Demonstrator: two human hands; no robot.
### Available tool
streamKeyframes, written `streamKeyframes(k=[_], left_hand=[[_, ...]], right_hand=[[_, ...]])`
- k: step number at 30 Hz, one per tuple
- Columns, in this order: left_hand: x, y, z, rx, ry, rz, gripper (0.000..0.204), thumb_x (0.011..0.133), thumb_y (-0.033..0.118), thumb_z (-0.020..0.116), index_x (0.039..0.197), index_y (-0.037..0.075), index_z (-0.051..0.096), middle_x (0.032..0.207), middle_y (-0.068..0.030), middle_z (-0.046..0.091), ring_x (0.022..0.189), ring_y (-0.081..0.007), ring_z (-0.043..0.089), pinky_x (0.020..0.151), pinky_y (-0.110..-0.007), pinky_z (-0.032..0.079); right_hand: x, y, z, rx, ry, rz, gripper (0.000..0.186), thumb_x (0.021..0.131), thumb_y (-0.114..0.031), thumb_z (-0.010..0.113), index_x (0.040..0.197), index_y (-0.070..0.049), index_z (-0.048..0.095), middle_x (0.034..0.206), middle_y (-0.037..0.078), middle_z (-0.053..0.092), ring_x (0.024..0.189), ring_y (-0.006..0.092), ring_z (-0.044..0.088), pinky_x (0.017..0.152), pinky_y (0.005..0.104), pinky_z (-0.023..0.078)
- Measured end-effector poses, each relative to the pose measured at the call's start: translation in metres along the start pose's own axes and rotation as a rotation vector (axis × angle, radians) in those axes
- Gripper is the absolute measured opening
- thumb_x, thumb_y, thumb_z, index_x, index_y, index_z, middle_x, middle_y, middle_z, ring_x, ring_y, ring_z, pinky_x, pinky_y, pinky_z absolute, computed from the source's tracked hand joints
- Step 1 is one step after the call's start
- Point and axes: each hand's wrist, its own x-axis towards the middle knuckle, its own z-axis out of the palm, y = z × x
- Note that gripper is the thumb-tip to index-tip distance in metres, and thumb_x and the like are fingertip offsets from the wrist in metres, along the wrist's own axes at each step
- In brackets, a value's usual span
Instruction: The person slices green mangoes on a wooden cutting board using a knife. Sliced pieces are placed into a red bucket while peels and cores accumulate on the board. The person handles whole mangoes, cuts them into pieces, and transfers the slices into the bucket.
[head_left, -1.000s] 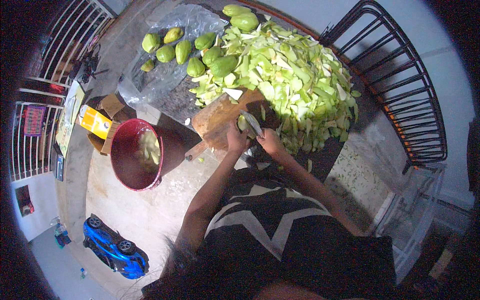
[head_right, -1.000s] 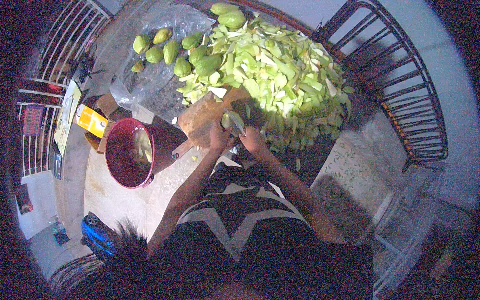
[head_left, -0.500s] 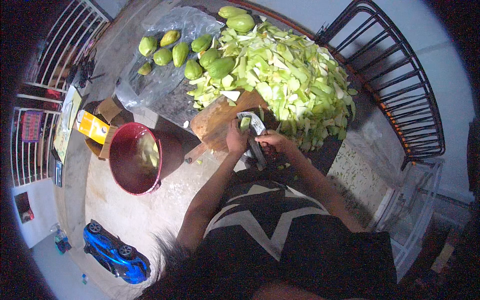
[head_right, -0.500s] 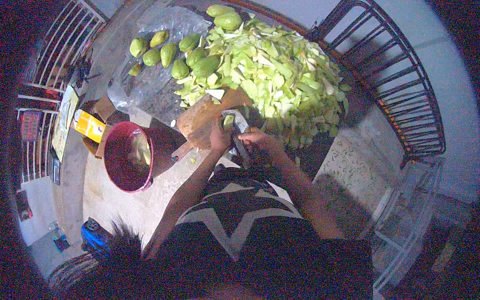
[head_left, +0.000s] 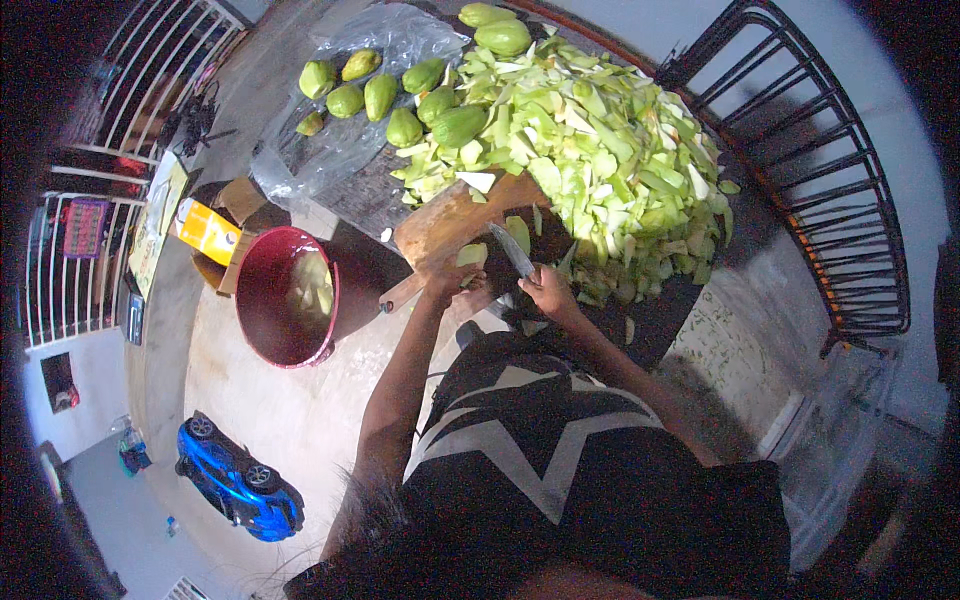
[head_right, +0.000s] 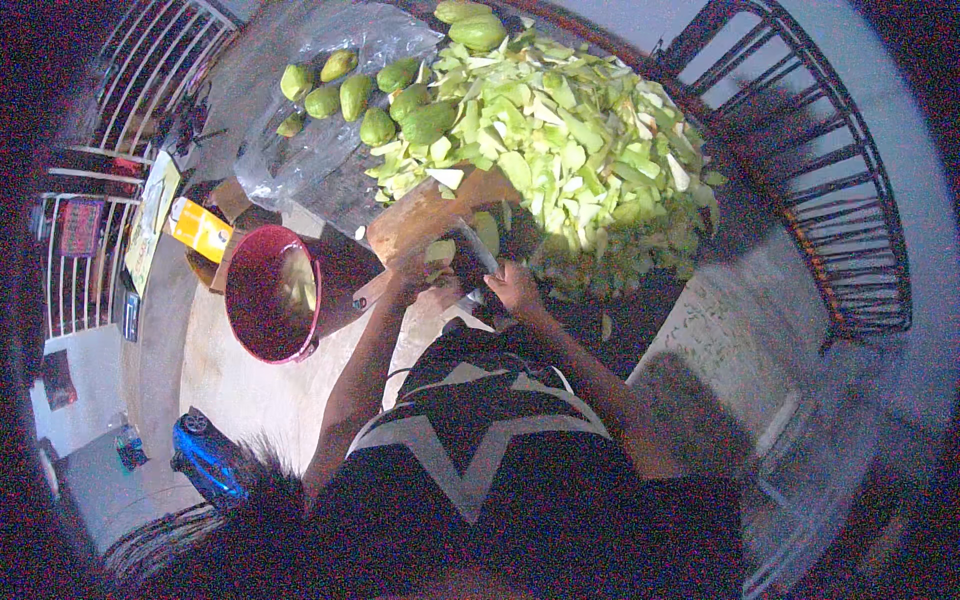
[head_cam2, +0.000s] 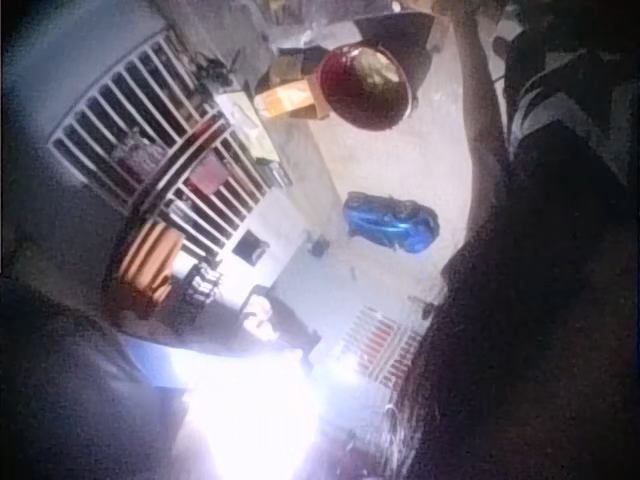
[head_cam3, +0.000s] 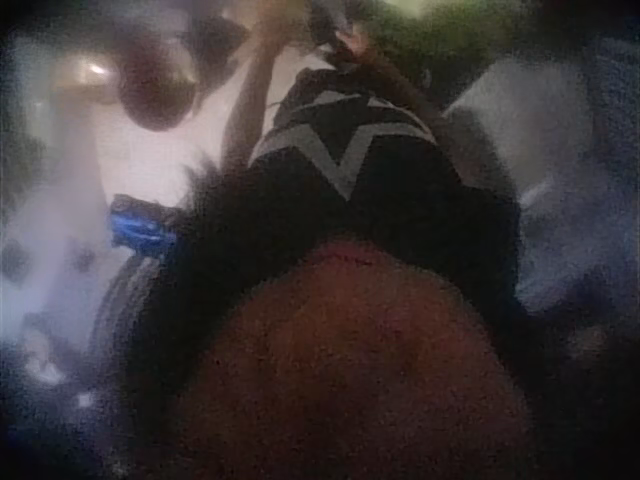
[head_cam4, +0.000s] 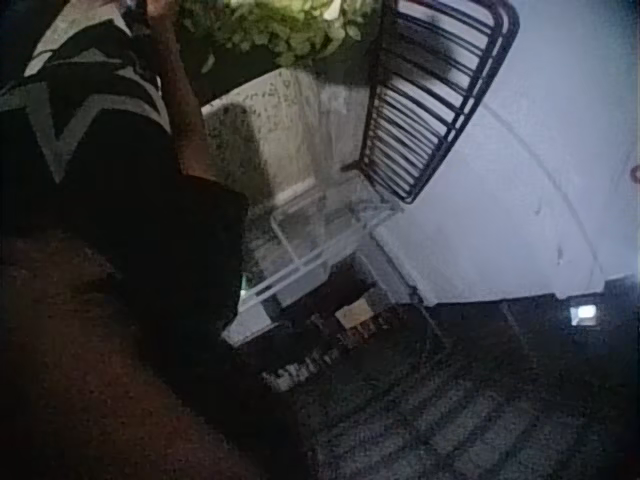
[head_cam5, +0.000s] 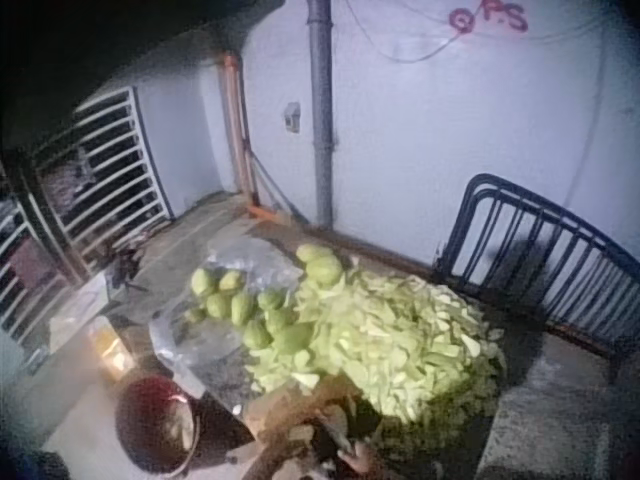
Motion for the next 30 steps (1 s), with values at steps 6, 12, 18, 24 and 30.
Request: streamKeyframes(k=[6, 12, 18, 24, 30], left_hand=[[0.001, -0.033, -0.033, 0.869, 0.473, 0.364, 0.04, 0.073, 0.011, 0.065, 0.105, -0.001, 0.045, 0.083, -0.017, 0.059, 0.062, -0.0267, 0.061, 0.052, -0.037, 0.05], [-0.031, 0.017, 0.011, 0.855, 0.529, 0.353, 0.04, 0.077, 0.012, 0.062, 0.107, 0.001, 0.039, 0.082, -0.0236, 0.058, 0.073, -0.0386, 0.06, 0.064, -0.046, 0.047], [-0.04, 0.044, 0.042, 0.916, 0.578, 0.253, 0.036, 0.077, 0.008, 0.059, 0.106, -0.001, 0.039, 0.08, -0.0244, 0.06, 0.079, -0.0406, 0.059, 0.065, -0.047, 0.046], [-0.037, 0.038, 0.045, 1.007, 0.6, 0.48, 0.035, 0.075, 0.002, 0.057, 0.104, -0.004, 0.038, 0.081, -0.0265, 0.059, 0.079, -0.0438, 0.058, 0.067, -0.046, 0.045], [-0.023, 0.019, 0.025, 1.155, 0.624, 0.601, 0.028, 0.082, 0.005, 0.055, 0.101, 0.002, 0.036, 0.073, -0.0139, 0.061, 0.056, -0.0227, 0.061, 0.044, -0.034, 0.046]], right_hand=[[-0.008, -0.017, 0.012, -0.158, 0.001, -0.154, 0.022, 0.079, -0.019, 0.06, 0.079, 0.001, 0.05, 0.065, 0.018, 0.053, 0.065, 0.0359, 0.055, 0.058, 0.0424, 0.041], [0.003, -0.024, 0.014, -0.149, -0.046, -0.178, 0.019, 0.077, -0.016, 0.058, 0.081, 0.001, 0.052, 0.072, 0.021, 0.058, 0.073, 0.0392, 0.059, 0.061, 0.0457, 0.045], [-0.003, -0.044, 0.009, -0.156, 0.006, -0.173, 0.018, 0.079, -0.015, 0.056, 0.083, 0.002, 0.052, 0.073, 0.022, 0.059, 0.074, 0.0397, 0.059, 0.063, 0.047, 0.045], [-0.017, -0.069, 0.005, -0.116, -0.011, -0.213, 0.02, 0.082, -0.014, 0.051, 0.096, 0.001, 0.052, 0.073, 0.023, 0.059, 0.073, 0.0405, 0.059, 0.064, 0.0494, 0.046], [-0.009, -0.067, 0.011, -0.143, -0.095, -0.121, 0.036, 0.079, -0.011, 0.052, 0.115, -0.007, 0.052, 0.082, 0.022, 0.061, 0.078, 0.0377, 0.061, 0.067, 0.0474, 0.048]])
